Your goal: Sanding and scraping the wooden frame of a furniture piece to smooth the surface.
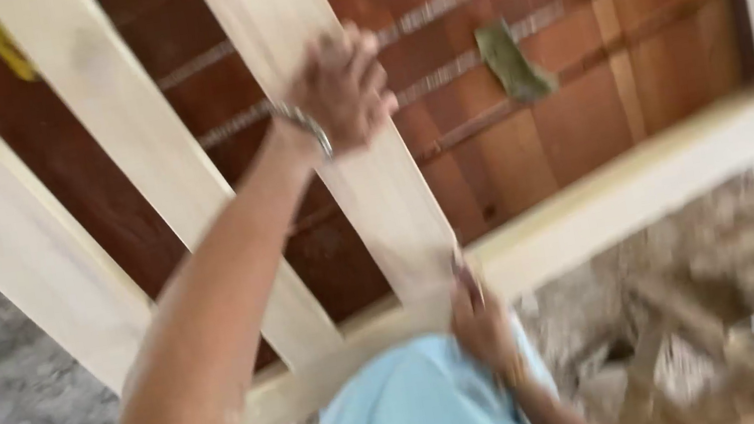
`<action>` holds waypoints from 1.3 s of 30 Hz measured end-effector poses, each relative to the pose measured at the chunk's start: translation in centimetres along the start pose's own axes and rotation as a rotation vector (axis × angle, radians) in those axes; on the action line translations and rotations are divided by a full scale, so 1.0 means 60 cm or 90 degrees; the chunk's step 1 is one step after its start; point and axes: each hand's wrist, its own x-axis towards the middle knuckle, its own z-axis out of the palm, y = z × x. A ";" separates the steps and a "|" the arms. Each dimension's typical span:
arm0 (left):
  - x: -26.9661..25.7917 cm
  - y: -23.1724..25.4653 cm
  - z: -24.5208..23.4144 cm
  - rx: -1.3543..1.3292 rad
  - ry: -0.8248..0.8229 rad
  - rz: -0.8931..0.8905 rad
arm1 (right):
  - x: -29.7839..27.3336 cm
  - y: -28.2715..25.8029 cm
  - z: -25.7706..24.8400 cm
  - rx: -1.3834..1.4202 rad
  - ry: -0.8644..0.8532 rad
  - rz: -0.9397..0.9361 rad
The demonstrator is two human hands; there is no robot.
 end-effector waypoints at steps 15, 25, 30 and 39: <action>0.032 -0.034 -0.003 -0.041 -0.090 0.092 | -0.010 -0.127 -0.059 0.006 -0.083 -0.014; 0.022 -0.031 -0.012 0.031 -0.116 0.088 | -0.004 -0.130 -0.063 -0.001 -0.162 0.109; 0.032 -0.034 -0.010 0.013 -0.121 0.090 | -0.004 -0.069 -0.031 0.054 -0.082 -0.143; 0.026 -0.035 -0.007 0.050 -0.105 0.093 | 0.038 -0.187 -0.085 0.003 -0.155 0.139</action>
